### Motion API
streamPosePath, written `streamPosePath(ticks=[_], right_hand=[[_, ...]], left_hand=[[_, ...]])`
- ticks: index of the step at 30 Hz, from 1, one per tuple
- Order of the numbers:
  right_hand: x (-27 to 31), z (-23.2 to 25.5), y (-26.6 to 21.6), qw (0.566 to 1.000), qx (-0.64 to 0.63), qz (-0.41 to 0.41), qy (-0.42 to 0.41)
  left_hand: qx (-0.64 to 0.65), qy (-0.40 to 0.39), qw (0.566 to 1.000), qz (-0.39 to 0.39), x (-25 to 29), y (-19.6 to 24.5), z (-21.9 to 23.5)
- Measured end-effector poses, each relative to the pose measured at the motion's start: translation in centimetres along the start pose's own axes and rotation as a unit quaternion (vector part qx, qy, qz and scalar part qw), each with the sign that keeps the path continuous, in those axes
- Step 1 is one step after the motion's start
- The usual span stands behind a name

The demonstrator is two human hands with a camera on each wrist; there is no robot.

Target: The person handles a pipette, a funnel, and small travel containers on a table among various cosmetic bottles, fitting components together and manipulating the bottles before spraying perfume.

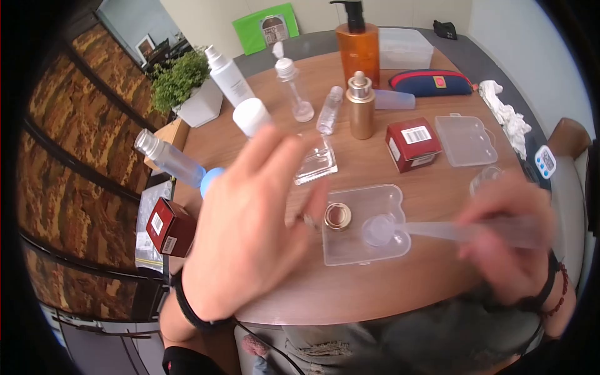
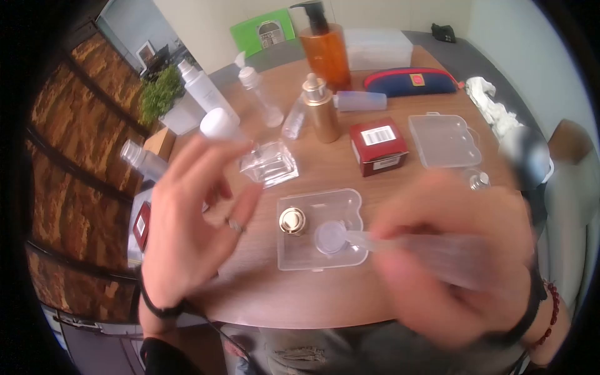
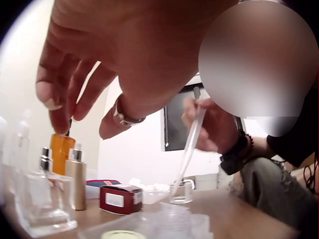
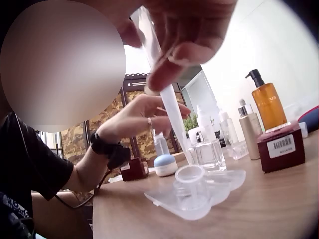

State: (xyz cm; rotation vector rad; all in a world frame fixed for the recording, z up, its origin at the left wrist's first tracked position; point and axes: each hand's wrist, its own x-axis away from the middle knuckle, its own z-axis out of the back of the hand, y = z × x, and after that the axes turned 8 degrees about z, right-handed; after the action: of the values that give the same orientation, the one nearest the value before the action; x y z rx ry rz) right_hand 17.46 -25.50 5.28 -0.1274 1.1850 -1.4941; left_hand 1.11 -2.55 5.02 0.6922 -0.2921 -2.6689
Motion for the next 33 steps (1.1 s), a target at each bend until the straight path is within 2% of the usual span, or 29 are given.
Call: streamPosePath(ticks=[2, 3, 4, 6, 7, 8, 9, 10, 12, 13, 14, 16, 17, 18, 20, 22, 23, 24, 25, 26, 28, 29, 30, 32, 33], right_hand=[[-1.0, -0.1, 0.6, 0.973, 0.107, 0.137, -0.150], [-0.7, -0.2, 0.4, 0.981, 0.098, 0.133, -0.105], [-0.6, -0.1, 0.3, 0.981, 0.095, 0.137, -0.100], [-0.3, 0.0, 0.4, 0.989, 0.040, 0.141, 0.028], [-0.1, -0.2, -0.1, 0.992, 0.015, 0.101, 0.076], [-0.3, 0.1, 0.1, 0.991, 0.012, 0.105, 0.083], [-0.8, 0.7, 0.6, 0.991, 0.055, 0.120, 0.037], [-0.9, 1.1, 1.1, 0.986, 0.099, 0.130, -0.009], [-0.1, 0.6, 2.6, 0.990, 0.085, 0.109, -0.012], [0.3, 0.5, 3.2, 0.993, 0.071, 0.097, -0.018], [0.1, 0.6, 3.4, 0.993, 0.058, 0.095, -0.029], [0.5, 1.0, 2.4, 0.993, 0.063, 0.091, -0.046], [0.7, 1.3, 1.9, 0.994, 0.062, 0.087, -0.028], [1.0, 1.6, 1.5, 0.995, 0.062, 0.077, -0.011], [1.3, 2.4, 1.0, 0.994, 0.070, 0.079, -0.015], [1.8, 3.0, 1.6, 0.984, 0.103, 0.145, 0.000], [1.8, 2.9, 2.1, 0.987, 0.102, 0.126, 0.004], [2.0, 2.8, 3.0, 0.981, 0.100, 0.164, 0.021], [2.5, 2.9, 3.4, 0.972, 0.110, 0.206, 0.041], [3.2, 2.9, 3.6, 0.971, 0.131, 0.196, 0.047], [3.3, 3.2, 3.3, 0.982, 0.093, 0.164, 0.026], [3.2, 3.8, 2.6, 0.987, 0.086, 0.136, 0.006], [3.1, 4.5, 2.3, 0.985, 0.091, 0.148, 0.001], [3.1, 5.5, 2.2, 0.993, 0.102, 0.062, -0.003], [3.1, 5.3, 2.8, 0.994, 0.079, 0.066, 0.035]], left_hand=[[0.052, -0.086, 0.995, -0.021, 1.2, 1.4, 0.0], [0.077, -0.116, 0.989, -0.042, 1.9, 1.6, -0.4], [0.066, -0.145, 0.987, -0.023, 2.7, 2.2, -0.3], [0.076, -0.163, 0.984, -0.002, 4.6, 2.1, -0.5], [0.068, -0.163, 0.984, 0.000, 5.7, 1.9, -0.4], [0.064, -0.170, 0.983, 0.027, 6.7, 1.6, -0.4], [0.059, -0.180, 0.981, 0.049, 7.4, 1.5, -0.3], [0.053, -0.185, 0.981, 0.040, 8.0, 1.8, -0.3], [0.043, -0.132, 0.976, 0.169, 9.3, 2.3, -0.5], [-0.002, -0.155, 0.972, 0.175, 9.8, 2.0, -0.4], [-0.004, -0.140, 0.973, 0.182, 9.9, 1.6, 0.0], [-0.099, -0.146, 0.974, 0.141, 9.6, 1.1, 1.3], [-0.109, -0.122, 0.979, 0.119, 9.1, 0.9, 2.0], [-0.113, -0.123, 0.977, 0.130, 8.9, 0.9, 2.4], [-0.150, -0.008, 0.987, 0.055, 8.7, 1.2, 2.2], [-0.134, -0.039, 0.988, 0.068, 9.6, 1.4, 1.1], [-0.153, -0.134, 0.972, 0.119, 10.5, 1.4, 0.2], [-0.172, -0.232, 0.944, 0.160, 11.5, 1.4, -1.0], [-0.180, -0.154, 0.961, 0.144, 12.4, 1.4, -2.3], [-0.174, -0.131, 0.965, 0.148, 12.5, 1.8, -2.6], [-0.169, -0.118, 0.963, 0.174, 12.3, 2.4, -2.9], [-0.184, -0.099, 0.967, 0.146, 12.3, 2.0, -3.0], [-0.181, -0.087, 0.968, 0.151, 12.0, 2.3, -2.6], [-0.169, -0.110, 0.964, 0.174, 11.7, 2.9, -2.1], [-0.165, -0.108, 0.964, 0.177, 11.6, 3.2, -2.1]])
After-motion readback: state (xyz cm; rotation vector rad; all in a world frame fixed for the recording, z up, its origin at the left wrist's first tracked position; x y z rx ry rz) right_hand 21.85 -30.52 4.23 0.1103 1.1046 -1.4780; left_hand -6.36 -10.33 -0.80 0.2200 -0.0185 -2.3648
